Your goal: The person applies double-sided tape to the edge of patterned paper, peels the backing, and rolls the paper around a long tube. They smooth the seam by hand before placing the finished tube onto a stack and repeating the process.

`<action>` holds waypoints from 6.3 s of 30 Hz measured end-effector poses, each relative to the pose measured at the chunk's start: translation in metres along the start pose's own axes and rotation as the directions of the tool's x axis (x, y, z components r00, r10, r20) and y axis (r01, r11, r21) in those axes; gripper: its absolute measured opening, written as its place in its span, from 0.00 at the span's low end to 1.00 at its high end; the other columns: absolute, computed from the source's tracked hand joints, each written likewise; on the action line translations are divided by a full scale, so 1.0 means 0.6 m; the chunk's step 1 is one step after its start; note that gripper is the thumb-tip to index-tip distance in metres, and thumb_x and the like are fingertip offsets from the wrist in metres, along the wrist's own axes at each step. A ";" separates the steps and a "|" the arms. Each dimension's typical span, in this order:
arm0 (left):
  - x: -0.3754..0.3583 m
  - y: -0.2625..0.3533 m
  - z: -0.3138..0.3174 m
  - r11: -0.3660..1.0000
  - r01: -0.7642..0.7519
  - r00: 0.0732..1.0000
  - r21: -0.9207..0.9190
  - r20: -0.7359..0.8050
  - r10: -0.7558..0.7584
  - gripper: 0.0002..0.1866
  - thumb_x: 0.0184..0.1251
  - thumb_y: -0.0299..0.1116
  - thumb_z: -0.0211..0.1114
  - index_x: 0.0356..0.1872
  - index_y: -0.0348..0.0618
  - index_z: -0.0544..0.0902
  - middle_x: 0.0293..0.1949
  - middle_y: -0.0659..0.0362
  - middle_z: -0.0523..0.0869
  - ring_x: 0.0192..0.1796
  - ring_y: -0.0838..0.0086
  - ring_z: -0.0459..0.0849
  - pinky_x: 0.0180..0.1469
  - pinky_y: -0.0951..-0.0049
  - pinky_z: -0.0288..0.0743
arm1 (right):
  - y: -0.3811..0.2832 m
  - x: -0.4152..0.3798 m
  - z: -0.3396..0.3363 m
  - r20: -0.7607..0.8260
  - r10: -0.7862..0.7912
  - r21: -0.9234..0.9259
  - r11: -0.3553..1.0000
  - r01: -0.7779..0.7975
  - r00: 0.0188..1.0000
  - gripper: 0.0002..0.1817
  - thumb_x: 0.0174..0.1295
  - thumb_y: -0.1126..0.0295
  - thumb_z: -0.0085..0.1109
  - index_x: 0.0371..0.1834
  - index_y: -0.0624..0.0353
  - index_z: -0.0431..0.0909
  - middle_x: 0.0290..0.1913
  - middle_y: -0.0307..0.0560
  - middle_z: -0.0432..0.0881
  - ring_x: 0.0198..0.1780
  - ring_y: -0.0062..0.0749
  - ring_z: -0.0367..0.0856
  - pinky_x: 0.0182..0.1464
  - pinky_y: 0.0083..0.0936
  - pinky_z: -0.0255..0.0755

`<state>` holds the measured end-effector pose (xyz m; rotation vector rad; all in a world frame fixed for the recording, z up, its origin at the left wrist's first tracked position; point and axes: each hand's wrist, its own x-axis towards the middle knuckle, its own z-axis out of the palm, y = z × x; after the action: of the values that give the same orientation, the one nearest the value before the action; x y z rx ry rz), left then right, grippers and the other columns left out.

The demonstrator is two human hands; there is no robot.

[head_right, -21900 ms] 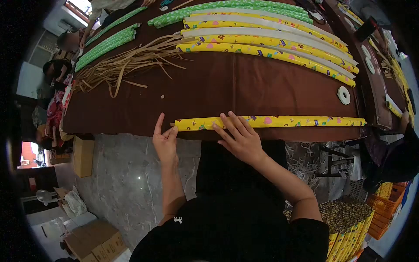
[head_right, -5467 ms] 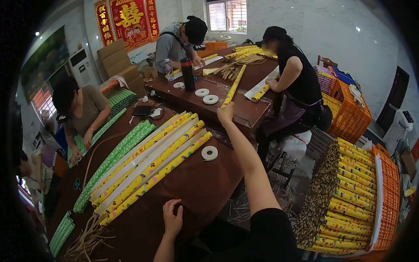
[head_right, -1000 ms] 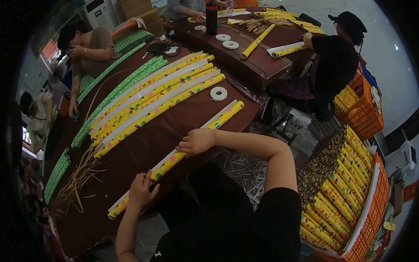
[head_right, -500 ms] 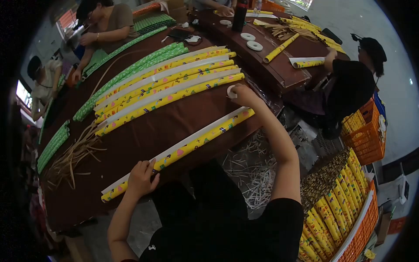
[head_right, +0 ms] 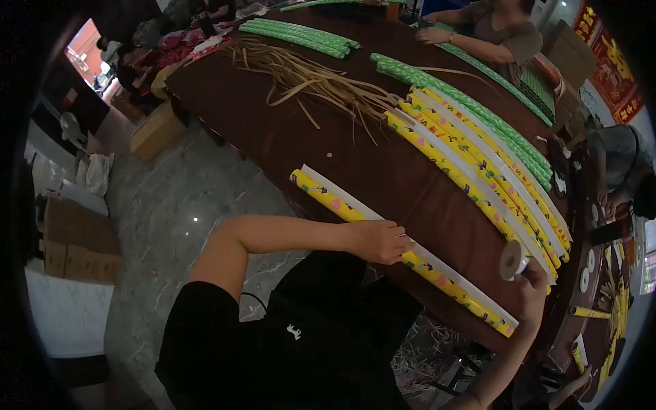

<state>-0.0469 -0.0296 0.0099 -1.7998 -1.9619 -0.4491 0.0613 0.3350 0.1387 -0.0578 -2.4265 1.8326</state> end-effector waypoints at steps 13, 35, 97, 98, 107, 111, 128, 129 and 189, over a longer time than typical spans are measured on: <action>-0.013 0.033 0.019 0.973 0.227 0.974 0.030 -0.022 -0.227 0.17 0.61 0.37 0.62 0.48 0.40 0.82 0.45 0.58 0.80 0.50 0.65 0.78 0.52 0.67 0.71 | 0.068 0.283 0.499 0.721 0.012 0.566 0.566 -0.599 0.693 0.17 0.66 0.64 0.50 0.48 0.65 0.80 0.48 0.47 0.85 0.51 0.35 0.81 0.60 0.29 0.70; -0.157 0.036 -0.073 0.460 0.875 0.334 -0.154 -0.497 -0.801 0.20 0.66 0.36 0.64 0.58 0.41 0.78 0.57 0.53 0.79 0.62 0.59 0.75 0.62 0.53 0.64 | 0.044 0.238 0.515 0.677 0.049 0.427 0.787 -0.445 0.734 0.12 0.67 0.65 0.49 0.40 0.59 0.81 0.37 0.38 0.85 0.40 0.20 0.77 0.47 0.18 0.66; -0.235 -0.135 -0.170 -0.057 0.982 -0.046 -0.179 0.063 -0.997 0.23 0.53 0.33 0.73 0.52 0.49 0.80 0.30 0.63 0.89 0.39 0.71 0.87 0.54 0.62 0.67 | 0.040 0.185 0.537 0.465 -0.675 -0.309 0.483 0.819 0.573 0.05 0.48 0.65 0.64 0.28 0.50 0.86 0.18 0.35 0.73 0.33 0.31 0.68 0.42 0.29 0.60; -0.230 -0.135 -0.172 -0.056 0.982 -0.045 -0.181 0.065 -0.997 0.23 0.53 0.33 0.73 0.52 0.49 0.80 0.30 0.63 0.89 0.39 0.71 0.87 0.54 0.62 0.67 | 0.041 0.185 0.538 0.458 -0.686 -0.332 0.459 0.824 0.566 0.05 0.47 0.65 0.65 0.26 0.49 0.86 0.18 0.35 0.73 0.33 0.31 0.68 0.42 0.30 0.60; -0.225 -0.132 -0.167 -0.038 0.989 -0.033 -0.144 0.034 -0.999 0.21 0.52 0.32 0.73 0.49 0.49 0.79 0.30 0.63 0.88 0.40 0.68 0.86 0.53 0.59 0.65 | 0.038 0.186 0.540 0.484 -0.677 -0.437 0.361 0.824 0.554 0.04 0.44 0.64 0.65 0.21 0.50 0.84 0.17 0.35 0.72 0.33 0.31 0.68 0.43 0.30 0.62; -0.226 -0.134 -0.164 -0.032 0.995 -0.030 -0.098 0.026 -0.999 0.21 0.50 0.32 0.73 0.48 0.49 0.79 0.30 0.64 0.88 0.39 0.67 0.86 0.53 0.58 0.64 | 0.037 0.186 0.544 0.486 -0.685 -0.444 0.342 0.828 0.543 0.05 0.44 0.65 0.64 0.19 0.52 0.83 0.16 0.37 0.72 0.33 0.31 0.68 0.44 0.30 0.62; -0.216 -0.136 -0.160 0.021 0.997 0.022 0.078 -0.014 -1.000 0.20 0.52 0.32 0.72 0.47 0.47 0.77 0.30 0.63 0.88 0.40 0.68 0.86 0.53 0.61 0.65 | 0.033 0.183 0.552 0.510 -0.637 -0.527 0.300 0.795 0.579 0.10 0.45 0.63 0.63 0.13 0.56 0.82 0.16 0.39 0.75 0.36 0.32 0.70 0.48 0.30 0.62; -0.218 -0.137 -0.159 0.016 0.998 0.016 0.063 -0.011 -1.000 0.20 0.52 0.32 0.72 0.47 0.47 0.77 0.30 0.63 0.88 0.40 0.68 0.86 0.53 0.61 0.64 | 0.034 0.184 0.552 0.511 -0.638 -0.529 0.294 0.796 0.576 0.09 0.43 0.63 0.63 0.13 0.55 0.81 0.16 0.39 0.74 0.36 0.32 0.69 0.47 0.30 0.62; -0.191 -0.033 -0.086 0.695 0.702 0.712 0.157 -0.129 -0.690 0.15 0.64 0.31 0.57 0.49 0.39 0.83 0.51 0.53 0.82 0.51 0.57 0.77 0.56 0.57 0.69 | -0.008 0.033 0.307 0.002 -0.353 -0.753 0.615 0.233 0.936 0.16 0.56 0.59 0.70 0.44 0.51 0.78 0.26 0.39 0.77 0.34 0.35 0.73 0.49 0.37 0.61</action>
<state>-0.0545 -0.1559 -0.0048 -0.8389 -2.5039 -0.5033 0.0232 0.1590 0.0948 0.1367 -2.6866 0.5756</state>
